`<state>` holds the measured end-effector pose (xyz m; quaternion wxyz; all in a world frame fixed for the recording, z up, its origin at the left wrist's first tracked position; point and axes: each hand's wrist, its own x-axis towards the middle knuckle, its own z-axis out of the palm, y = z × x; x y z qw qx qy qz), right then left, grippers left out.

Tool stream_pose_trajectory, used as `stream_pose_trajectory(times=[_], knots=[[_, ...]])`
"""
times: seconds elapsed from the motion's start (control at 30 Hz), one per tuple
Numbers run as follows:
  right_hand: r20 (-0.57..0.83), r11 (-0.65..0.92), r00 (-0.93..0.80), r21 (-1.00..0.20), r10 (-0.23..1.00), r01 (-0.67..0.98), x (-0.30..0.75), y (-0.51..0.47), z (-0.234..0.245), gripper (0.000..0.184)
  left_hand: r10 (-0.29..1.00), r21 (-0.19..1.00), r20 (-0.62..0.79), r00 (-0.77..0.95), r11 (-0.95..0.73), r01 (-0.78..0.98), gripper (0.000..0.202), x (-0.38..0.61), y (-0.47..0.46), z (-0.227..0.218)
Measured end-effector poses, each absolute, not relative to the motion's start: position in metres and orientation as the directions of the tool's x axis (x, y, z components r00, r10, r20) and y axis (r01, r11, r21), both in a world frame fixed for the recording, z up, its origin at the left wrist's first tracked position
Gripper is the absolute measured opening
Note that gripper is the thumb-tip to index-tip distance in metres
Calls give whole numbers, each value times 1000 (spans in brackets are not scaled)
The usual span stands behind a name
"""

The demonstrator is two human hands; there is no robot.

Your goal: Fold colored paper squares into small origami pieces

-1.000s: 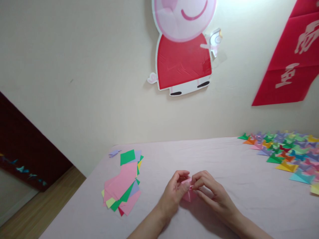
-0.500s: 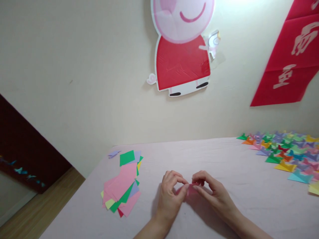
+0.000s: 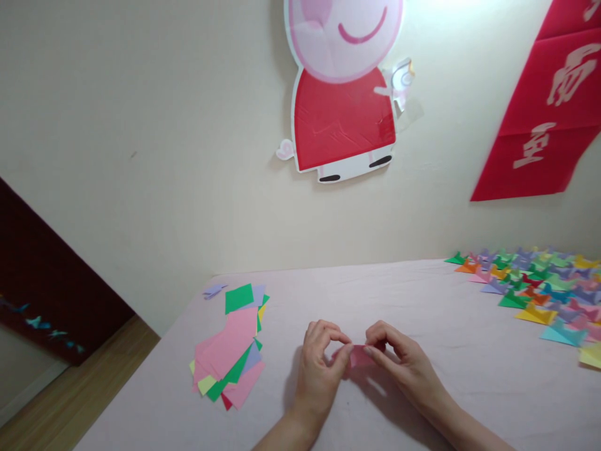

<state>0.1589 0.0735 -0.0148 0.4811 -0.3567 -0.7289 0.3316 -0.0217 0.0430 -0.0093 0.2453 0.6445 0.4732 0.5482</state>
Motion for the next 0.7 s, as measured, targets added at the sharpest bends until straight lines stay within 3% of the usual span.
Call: stream_pose_trajectory(times=[0.13, 0.23, 0.37, 0.47, 0.6, 0.7], knots=[[629, 671, -235, -692, 741, 267, 162, 74, -14, 16, 932, 910, 357, -60, -333, 247, 17, -15, 40, -9], [733, 786, -306, -503, 608, 359, 160, 71, -11, 12, 980, 971, 199, 11, -199, 130, 22, -6, 37, -12], [773, 841, -409, -284, 485, 460, 154, 63, -9, 13, 989, 987, 143, -30, -140, 74, 23, -1, 38, -17], [759, 837, -447, -228, 473, 498, 154, 61, -11, 2, 985, 980, 161, -53, -153, 129, 19, -5, 40, -17], [788, 793, -394, -187, 473, 579, 158, 63, -15, 22, 972, 921, 235, 20, -229, 314, 13, -13, 43, -11], [783, 773, -385, -184, 489, 607, 160, 67, -16, 21, 959, 878, 276, 65, -279, 389, 16, -17, 43, -6]])
